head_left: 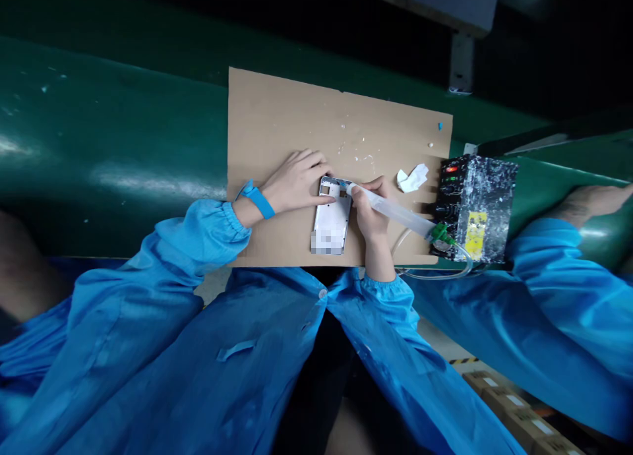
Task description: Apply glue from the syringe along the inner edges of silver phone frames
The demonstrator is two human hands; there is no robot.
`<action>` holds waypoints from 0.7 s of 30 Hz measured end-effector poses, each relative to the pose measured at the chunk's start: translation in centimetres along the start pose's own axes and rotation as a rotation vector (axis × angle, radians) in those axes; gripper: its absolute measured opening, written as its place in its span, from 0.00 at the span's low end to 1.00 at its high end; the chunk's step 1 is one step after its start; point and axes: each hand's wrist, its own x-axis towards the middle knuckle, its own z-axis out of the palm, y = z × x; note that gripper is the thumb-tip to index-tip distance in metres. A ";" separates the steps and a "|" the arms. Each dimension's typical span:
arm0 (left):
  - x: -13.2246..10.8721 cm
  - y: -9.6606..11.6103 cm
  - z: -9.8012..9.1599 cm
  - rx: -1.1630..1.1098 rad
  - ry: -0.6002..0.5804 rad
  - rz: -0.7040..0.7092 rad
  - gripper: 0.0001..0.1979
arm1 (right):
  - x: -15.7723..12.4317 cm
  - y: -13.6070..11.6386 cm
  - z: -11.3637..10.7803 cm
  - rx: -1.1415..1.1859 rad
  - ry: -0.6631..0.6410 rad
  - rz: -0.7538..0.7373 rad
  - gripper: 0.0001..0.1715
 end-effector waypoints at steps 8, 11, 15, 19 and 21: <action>0.0 0.1 0.0 -0.011 -0.005 -0.011 0.22 | -0.2 0.2 0.0 0.040 -0.007 -0.003 0.37; 0.0 0.0 0.0 -0.013 -0.002 -0.008 0.21 | -0.2 0.2 0.0 0.045 -0.006 0.001 0.37; 0.0 0.0 0.1 -0.004 -0.001 -0.001 0.21 | -0.1 0.3 -0.1 0.034 -0.013 0.018 0.38; 0.0 0.0 0.1 0.002 0.000 -0.001 0.22 | -0.1 0.3 -0.1 0.047 -0.009 0.000 0.37; 0.0 0.0 0.1 0.002 0.000 0.000 0.22 | -0.1 0.4 -0.1 0.059 -0.010 -0.003 0.36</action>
